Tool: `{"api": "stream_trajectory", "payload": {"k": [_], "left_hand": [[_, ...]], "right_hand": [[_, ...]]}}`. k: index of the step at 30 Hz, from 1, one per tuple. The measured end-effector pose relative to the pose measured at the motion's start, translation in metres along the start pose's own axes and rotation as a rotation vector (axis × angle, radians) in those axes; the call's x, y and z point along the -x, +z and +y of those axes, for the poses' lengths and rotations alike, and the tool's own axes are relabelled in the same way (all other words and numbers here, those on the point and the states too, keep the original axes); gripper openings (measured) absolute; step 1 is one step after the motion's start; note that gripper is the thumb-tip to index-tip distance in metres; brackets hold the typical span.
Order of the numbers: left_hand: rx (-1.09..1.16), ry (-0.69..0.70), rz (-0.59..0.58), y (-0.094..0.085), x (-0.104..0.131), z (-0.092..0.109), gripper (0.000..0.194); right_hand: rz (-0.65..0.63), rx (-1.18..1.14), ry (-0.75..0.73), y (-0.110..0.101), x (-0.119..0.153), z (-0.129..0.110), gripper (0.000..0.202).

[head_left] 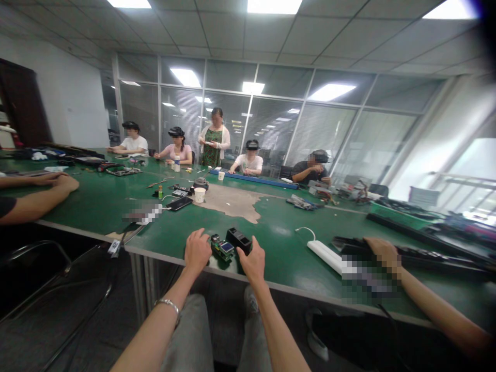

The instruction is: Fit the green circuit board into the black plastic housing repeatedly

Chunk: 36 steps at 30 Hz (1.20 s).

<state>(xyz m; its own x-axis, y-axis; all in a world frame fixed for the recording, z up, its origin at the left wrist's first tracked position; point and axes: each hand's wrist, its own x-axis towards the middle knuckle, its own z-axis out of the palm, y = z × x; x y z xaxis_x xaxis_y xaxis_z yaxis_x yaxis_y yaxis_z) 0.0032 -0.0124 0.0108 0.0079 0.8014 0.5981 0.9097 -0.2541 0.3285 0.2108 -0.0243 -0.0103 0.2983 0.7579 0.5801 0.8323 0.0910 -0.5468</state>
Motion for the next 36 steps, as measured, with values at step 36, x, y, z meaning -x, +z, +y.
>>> {"api": "stream_trajectory", "payload": {"k": [36], "left_hand": [[0.050,-0.023,0.022,0.004,0.000,-0.001,0.028]], "right_hand": [[-0.063,-0.479,0.099,-0.036,0.009,-0.073,0.049]]}}
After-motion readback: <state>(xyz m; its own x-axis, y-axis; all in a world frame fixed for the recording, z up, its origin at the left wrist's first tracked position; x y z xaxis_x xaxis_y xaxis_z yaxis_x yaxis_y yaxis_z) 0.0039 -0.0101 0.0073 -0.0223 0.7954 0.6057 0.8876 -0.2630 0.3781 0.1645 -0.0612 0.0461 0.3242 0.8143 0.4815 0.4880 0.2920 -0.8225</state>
